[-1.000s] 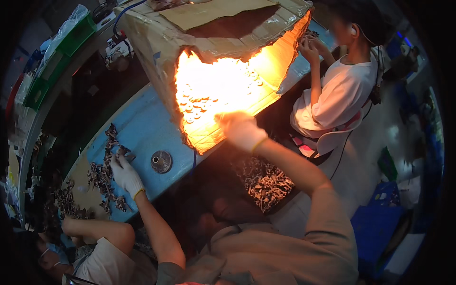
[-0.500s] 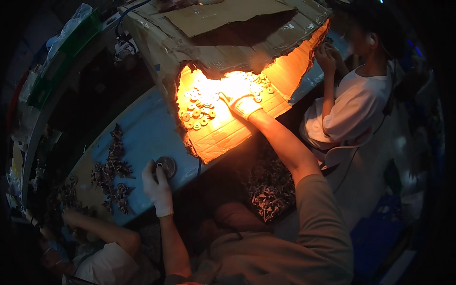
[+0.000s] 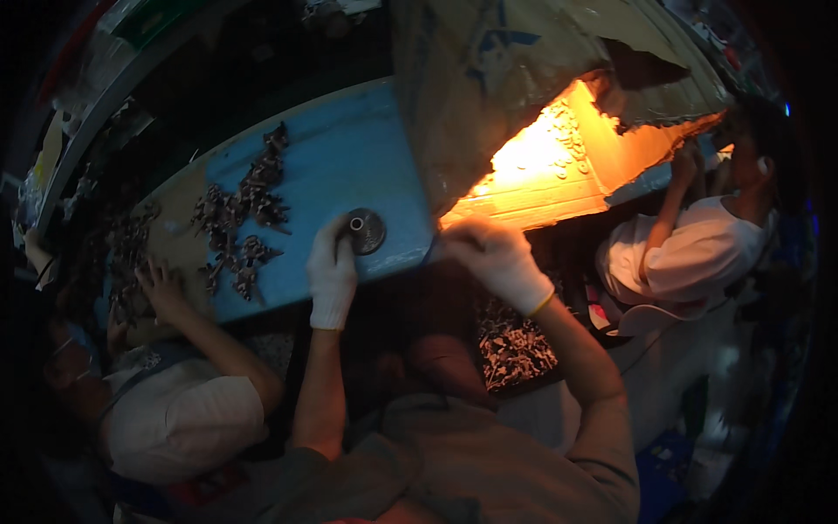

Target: Assembling small plastic components onto a circular base.

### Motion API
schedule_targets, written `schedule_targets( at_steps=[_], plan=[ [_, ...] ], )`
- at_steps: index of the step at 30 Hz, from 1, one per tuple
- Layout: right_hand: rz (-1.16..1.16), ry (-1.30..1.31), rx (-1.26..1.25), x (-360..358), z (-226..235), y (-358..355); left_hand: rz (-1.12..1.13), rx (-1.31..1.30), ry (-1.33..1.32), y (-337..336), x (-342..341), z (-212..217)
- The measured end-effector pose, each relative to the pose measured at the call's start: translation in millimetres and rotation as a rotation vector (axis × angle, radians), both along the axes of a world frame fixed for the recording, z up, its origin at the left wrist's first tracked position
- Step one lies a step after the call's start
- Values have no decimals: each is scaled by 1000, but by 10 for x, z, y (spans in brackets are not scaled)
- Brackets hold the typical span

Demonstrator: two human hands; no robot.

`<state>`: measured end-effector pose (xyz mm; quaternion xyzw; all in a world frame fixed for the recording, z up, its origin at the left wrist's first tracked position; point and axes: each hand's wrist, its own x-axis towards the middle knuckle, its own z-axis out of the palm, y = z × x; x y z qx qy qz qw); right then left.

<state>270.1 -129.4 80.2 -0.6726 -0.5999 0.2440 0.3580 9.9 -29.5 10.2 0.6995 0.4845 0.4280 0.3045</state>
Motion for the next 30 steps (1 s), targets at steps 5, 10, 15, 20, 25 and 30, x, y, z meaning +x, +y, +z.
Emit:
schedule_targets(
  at_steps=[5, 10, 15, 20, 25, 30],
  plan=[
    [149, -94, 431, -1039, -365, 642, 13, -175, -86, -16, -120, -100],
    [323, 615, -75, -978, -657, 923, -108, -360, -214, 118, -71, -20],
    [279, -237, 704, -1105, -921, 995, -124, -253, -214, 187, -48, 192],
    [-91, -87, 529, -1244, -1014, 813, -147, -612, -368, 334, 98, 147],
    [-104, -125, 703, -613, -969, -431, -142, -579, -365, 294, 131, 101],
    [-663, -403, -602, 1046, -1738, -1340, -97, -639, -374, 382, 123, 123]
  ],
)
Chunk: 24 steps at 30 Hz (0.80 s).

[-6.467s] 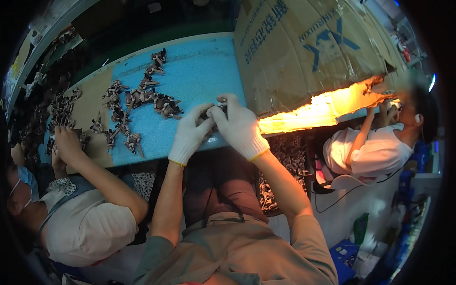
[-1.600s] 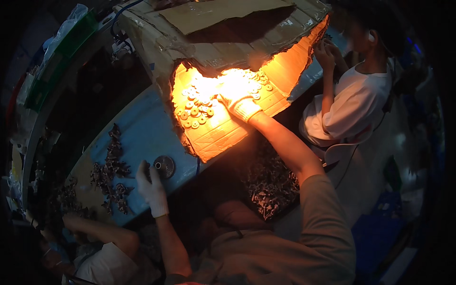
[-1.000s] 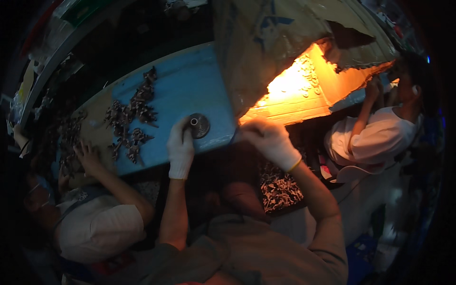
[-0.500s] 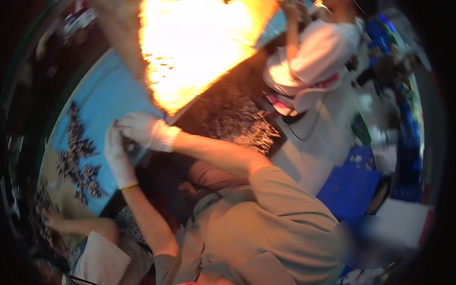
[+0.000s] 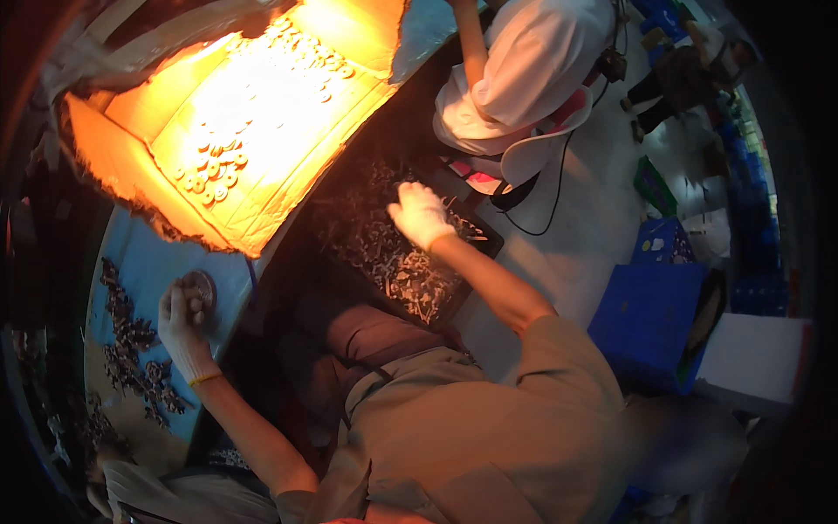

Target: Assembling small plastic components onto a circular base.

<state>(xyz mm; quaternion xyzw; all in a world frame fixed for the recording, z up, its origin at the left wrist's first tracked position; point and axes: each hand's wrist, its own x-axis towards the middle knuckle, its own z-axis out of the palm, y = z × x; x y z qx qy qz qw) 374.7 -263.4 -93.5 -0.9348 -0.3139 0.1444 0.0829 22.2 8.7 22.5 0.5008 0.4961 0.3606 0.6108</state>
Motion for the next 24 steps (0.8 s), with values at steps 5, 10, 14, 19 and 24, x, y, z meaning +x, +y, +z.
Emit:
schedule_targets(
  at_steps=[5, 10, 14, 19, 24],
  plan=[
    [-92, -1, -246, 394, -873, 157, 22, 33, 42, -66, 56, 56],
    [-66, -71, -18, 426, -800, -251, 8, 35, 61, -71, 125, 55],
    [-108, 17, 444, 268, -509, -481, 5, 58, 56, -37, 99, 48],
    [-235, 698, 776, -69, 236, -442, 39, 233, 131, -206, -22, 255],
    [351, 1116, 615, -657, 1202, -65, 165, 463, 287, -895, -124, 321]
  ],
)
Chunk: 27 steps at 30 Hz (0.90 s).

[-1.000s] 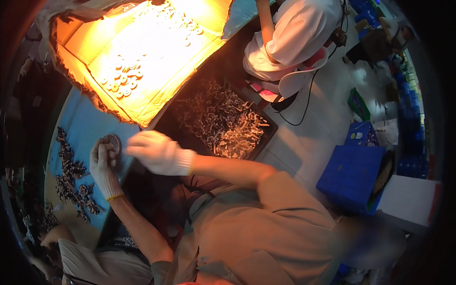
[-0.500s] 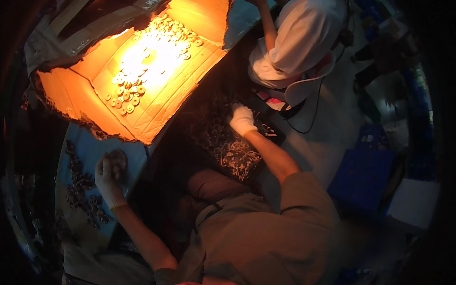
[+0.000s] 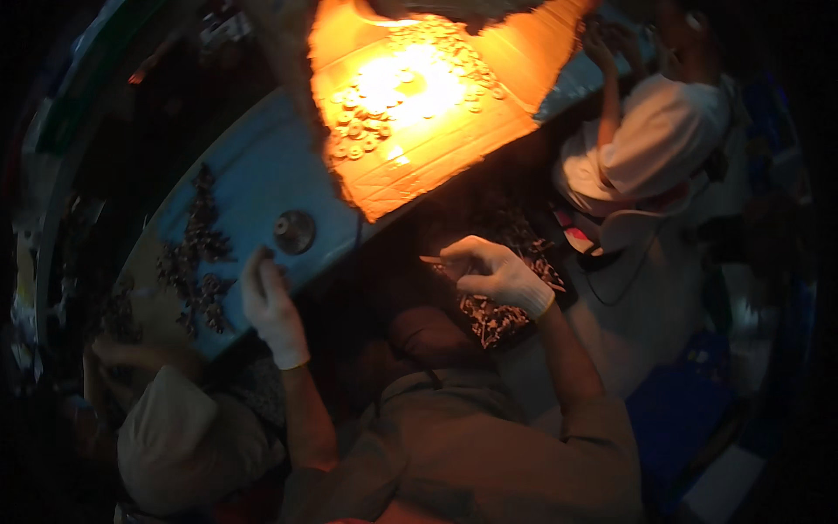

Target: Assembling small plastic components onto a circular base.

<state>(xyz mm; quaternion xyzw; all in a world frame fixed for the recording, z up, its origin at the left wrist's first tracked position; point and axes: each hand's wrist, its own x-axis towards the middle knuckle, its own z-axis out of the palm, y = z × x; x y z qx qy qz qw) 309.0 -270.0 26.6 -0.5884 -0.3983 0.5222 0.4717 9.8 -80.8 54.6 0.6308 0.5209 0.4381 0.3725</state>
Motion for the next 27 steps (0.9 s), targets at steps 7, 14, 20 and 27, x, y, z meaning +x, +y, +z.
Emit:
schedule_targets(
  at_steps=[7, 14, 20, 27],
  plan=[
    [499, -255, 8, -890, 611, 1114, -326, -814, -578, -554, -100, -402],
    [-148, -370, 202, -1722, 355, 1516, 40, -554, -1018, -218, 165, -291],
    [-58, -550, 188, -1491, 496, 2150, 19, -287, -351, 214, 5, -288],
    [300, -1032, 55, -1481, 674, 2537, -286, -364, -204, 739, -100, -216]
  ],
)
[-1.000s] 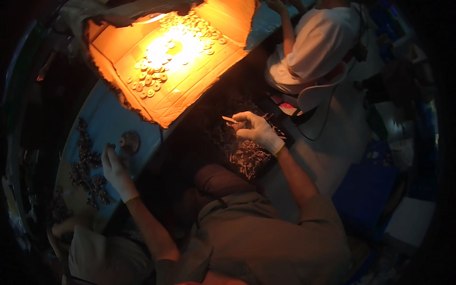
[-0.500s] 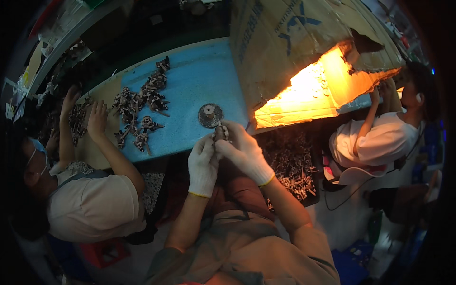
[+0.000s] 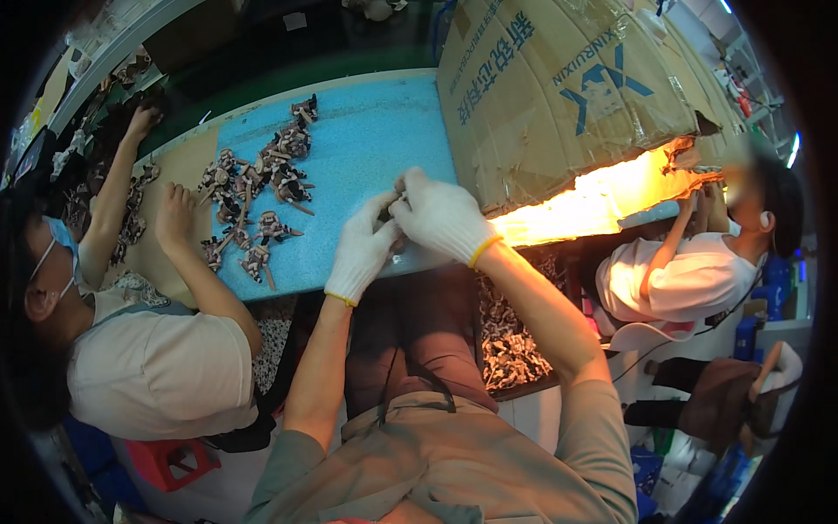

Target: Assembling small plastic components onto a circular base.

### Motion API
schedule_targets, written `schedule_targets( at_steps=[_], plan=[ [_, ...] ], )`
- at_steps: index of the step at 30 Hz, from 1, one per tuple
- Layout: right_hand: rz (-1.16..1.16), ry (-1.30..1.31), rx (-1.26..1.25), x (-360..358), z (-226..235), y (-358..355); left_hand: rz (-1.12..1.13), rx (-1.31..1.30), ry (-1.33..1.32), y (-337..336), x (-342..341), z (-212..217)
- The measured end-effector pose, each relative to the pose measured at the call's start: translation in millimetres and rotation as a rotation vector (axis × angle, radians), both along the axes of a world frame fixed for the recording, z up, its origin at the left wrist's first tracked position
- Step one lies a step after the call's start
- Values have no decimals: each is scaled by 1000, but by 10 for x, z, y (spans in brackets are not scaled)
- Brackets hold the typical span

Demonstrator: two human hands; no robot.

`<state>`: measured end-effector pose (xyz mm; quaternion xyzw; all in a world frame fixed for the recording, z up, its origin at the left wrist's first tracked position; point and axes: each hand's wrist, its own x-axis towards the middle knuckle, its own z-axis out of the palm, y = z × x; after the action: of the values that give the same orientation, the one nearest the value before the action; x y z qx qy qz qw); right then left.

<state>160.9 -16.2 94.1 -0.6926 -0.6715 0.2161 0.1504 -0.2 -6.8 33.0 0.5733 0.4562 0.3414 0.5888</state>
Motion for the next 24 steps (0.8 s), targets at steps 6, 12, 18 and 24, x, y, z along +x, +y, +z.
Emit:
schedule_targets(
  at_steps=[6, 12, 18, 24],
  plan=[
    [209, -510, -145, -369, 179, 282, 38, -145, -50, 71, -75, -231],
    [183, -370, -23, -264, 155, 273, 159, 104, -227, 22, 175, 140],
    [347, -514, 135, -321, -330, 368, 191, -268, -766, 275, 172, -455],
    [431, -448, 287, -145, -338, 258, 101, -2, -374, 325, 309, -31]
  ],
)
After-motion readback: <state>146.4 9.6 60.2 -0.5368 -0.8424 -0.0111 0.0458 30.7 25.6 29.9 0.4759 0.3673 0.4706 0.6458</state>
